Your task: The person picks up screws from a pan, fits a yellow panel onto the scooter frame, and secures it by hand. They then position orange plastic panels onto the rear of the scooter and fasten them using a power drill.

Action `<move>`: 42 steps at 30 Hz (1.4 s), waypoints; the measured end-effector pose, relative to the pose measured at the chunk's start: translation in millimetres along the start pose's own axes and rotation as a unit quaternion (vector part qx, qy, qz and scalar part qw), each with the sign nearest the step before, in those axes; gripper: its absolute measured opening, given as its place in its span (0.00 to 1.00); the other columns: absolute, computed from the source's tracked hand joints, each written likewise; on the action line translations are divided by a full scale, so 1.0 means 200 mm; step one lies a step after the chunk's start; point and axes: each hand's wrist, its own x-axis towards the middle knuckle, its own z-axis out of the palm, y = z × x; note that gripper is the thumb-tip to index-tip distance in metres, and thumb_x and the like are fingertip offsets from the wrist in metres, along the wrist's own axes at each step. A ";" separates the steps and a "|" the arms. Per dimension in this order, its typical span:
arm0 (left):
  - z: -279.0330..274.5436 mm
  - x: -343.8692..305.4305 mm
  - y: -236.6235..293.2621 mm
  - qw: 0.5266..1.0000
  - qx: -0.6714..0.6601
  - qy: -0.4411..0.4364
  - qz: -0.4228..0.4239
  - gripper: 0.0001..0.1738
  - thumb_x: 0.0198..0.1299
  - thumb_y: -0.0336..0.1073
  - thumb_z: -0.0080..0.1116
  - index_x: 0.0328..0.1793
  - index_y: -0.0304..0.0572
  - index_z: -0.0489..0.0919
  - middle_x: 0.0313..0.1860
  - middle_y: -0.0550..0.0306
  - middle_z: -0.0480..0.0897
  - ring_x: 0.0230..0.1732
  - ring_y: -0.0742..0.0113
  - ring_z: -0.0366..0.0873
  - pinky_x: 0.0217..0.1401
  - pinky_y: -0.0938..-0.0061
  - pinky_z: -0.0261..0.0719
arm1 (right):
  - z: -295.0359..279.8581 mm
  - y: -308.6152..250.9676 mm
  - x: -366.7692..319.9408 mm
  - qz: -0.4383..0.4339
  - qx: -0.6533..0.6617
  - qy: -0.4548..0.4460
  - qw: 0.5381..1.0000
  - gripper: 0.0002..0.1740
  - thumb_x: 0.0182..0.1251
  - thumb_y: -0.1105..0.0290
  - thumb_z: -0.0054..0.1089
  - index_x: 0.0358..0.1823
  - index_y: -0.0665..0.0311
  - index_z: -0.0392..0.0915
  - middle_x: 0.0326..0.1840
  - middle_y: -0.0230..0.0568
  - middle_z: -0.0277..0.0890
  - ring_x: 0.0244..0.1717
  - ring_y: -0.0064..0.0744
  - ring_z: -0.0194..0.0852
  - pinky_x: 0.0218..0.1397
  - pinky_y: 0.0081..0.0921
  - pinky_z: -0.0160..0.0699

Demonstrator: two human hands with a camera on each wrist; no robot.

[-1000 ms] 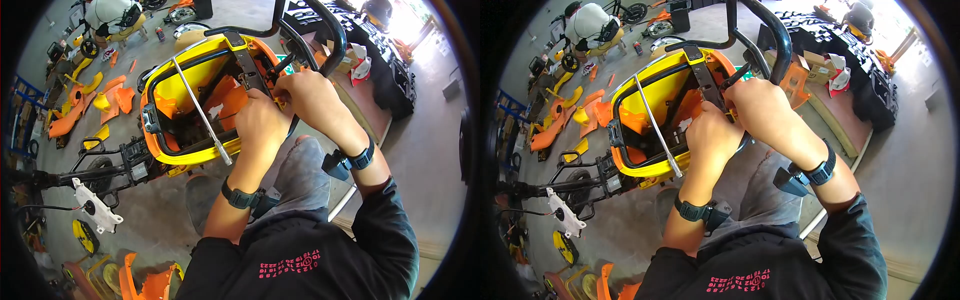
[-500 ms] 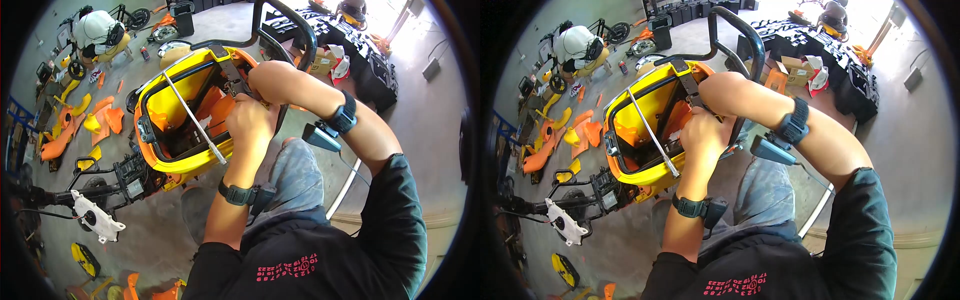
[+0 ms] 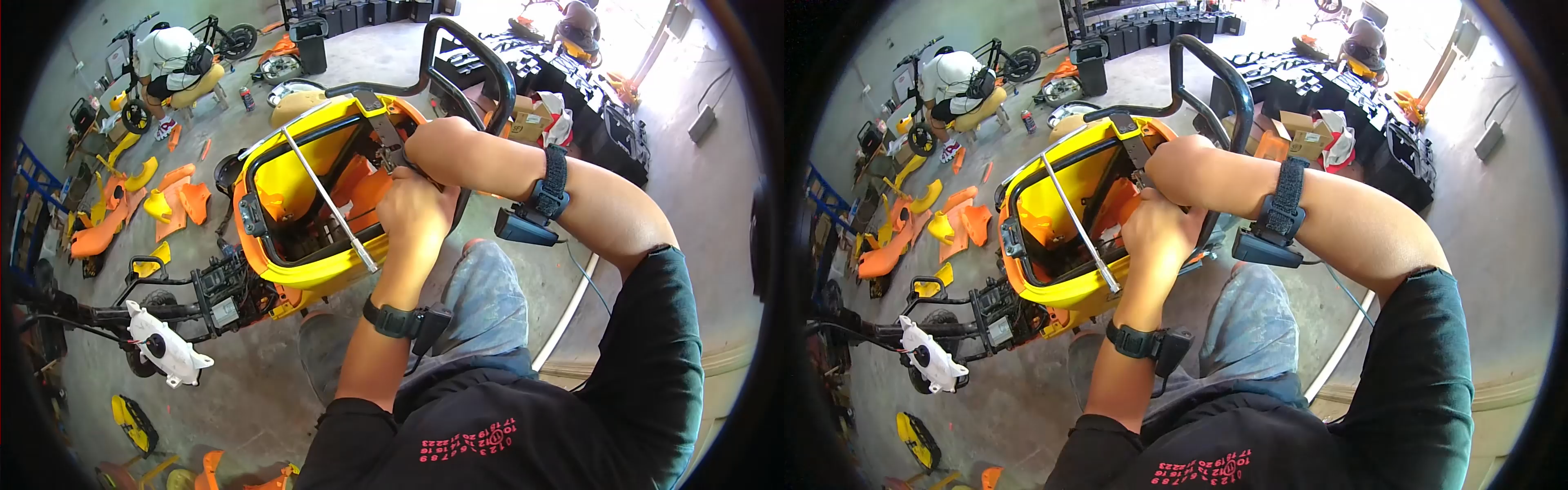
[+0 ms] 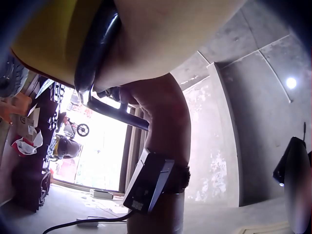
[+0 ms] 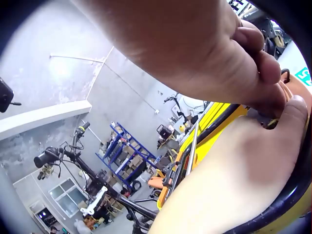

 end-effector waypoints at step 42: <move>-0.03 -0.04 0.02 1.000 0.006 -0.015 -0.004 0.34 0.59 0.70 0.50 0.41 0.44 0.85 0.41 0.40 0.83 0.41 0.42 0.85 0.45 0.53 0.81 | -0.02 0.17 0.07 -0.237 -0.025 -0.012 0.971 0.06 0.52 0.66 0.63 0.28 0.56 0.86 0.31 0.41 0.83 0.37 0.46 0.82 0.39 0.41 0.78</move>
